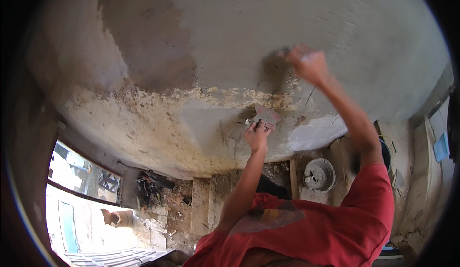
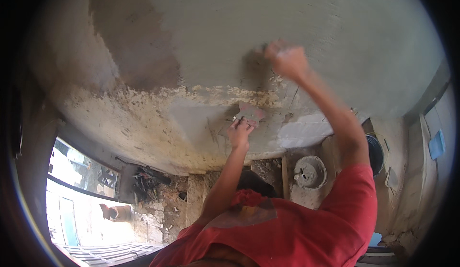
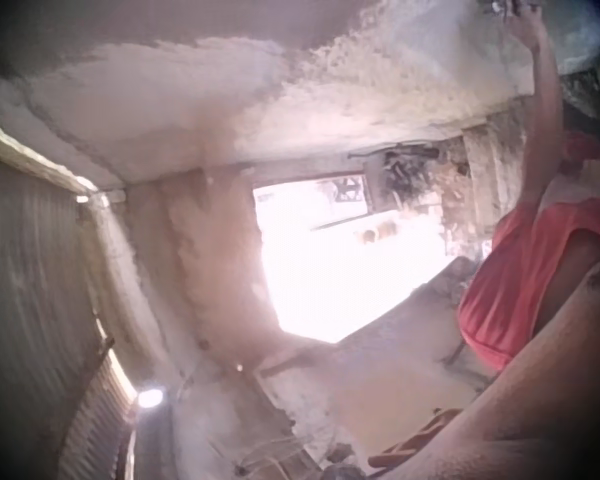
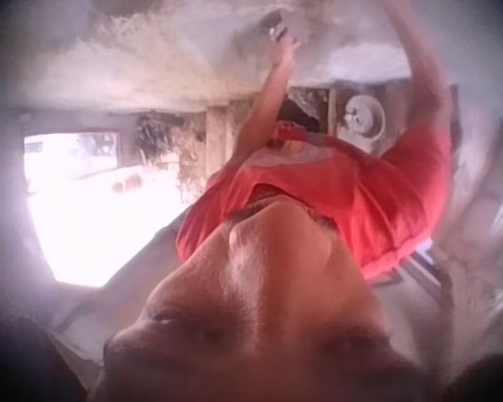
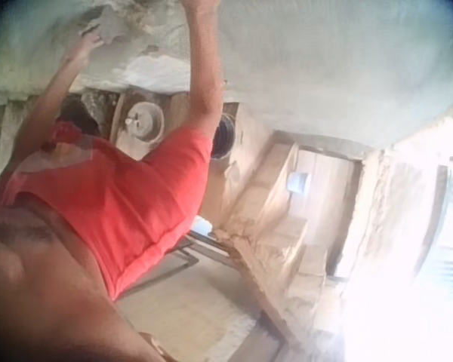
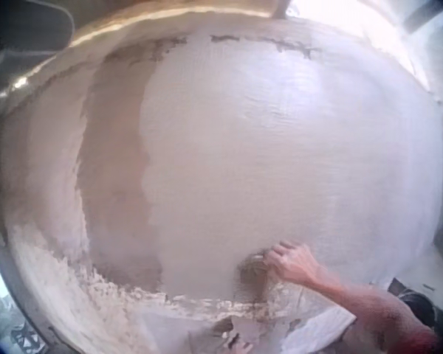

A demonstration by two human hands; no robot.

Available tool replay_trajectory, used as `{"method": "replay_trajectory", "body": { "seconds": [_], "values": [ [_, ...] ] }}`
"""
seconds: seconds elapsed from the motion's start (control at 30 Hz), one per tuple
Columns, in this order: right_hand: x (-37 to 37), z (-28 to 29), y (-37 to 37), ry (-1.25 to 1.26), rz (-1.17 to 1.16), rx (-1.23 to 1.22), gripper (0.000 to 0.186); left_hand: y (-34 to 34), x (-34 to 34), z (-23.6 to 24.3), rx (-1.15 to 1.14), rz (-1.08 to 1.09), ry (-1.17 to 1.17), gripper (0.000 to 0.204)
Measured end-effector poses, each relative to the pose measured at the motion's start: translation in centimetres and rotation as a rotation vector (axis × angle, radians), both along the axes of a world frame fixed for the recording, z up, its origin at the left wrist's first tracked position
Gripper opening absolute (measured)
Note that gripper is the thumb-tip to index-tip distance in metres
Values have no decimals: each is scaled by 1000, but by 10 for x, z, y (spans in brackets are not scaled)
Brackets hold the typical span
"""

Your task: The person applies plaster to a wall using a trowel and a hawk, repeatedly scooping material from the hawk and smoothing it onto the surface. The person works on a stairwell wall, spreading and leveling the plaster in multiple passes.

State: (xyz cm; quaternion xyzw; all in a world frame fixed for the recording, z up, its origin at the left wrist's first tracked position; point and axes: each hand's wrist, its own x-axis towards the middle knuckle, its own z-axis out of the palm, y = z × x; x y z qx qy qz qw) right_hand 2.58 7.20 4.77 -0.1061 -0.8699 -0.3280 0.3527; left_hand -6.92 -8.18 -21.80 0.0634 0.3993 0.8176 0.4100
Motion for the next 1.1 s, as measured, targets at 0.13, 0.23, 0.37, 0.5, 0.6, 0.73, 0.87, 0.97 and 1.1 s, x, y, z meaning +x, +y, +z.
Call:
{"method": "replay_trajectory", "body": {
  "seconds": [0.13, 0.23, 0.37, 0.5, 0.6, 0.73, 0.87, 0.97, 1.1],
  "values": [
    [32, 140, 13, 390, -59, 238, 3, 5, 6, 13, -43, -2, 42, 21],
    [61, 194, -4, 450, -37, 260, 7, 5, 11, 15, -22, 1, 24, 23],
    [75, 122, -9, 334, -3, 52, 3, 3, 18, 8, -11, -22, 7, 19],
    [82, -42, -11, 72, -14, -378, 10, 7, 26, -6, 3, -44, -21, 16],
    [77, -87, 19, 221, -172, -474, 12, 13, 37, -13, -29, -58, -14, 16],
    [75, -59, 56, 396, -135, -183, 11, 25, 51, -14, -64, -113, 40, 19],
    [103, -31, 48, 563, -106, -69, 9, 24, 50, -18, -19, -133, 81, 20],
    [109, -41, 28, 564, -7, -72, 9, 23, 51, -25, -64, -70, 38, 20],
    [117, -39, 22, 432, -379, -138, 12, 17, 54, -35, -115, -131, 68, 20]
  ]
}}
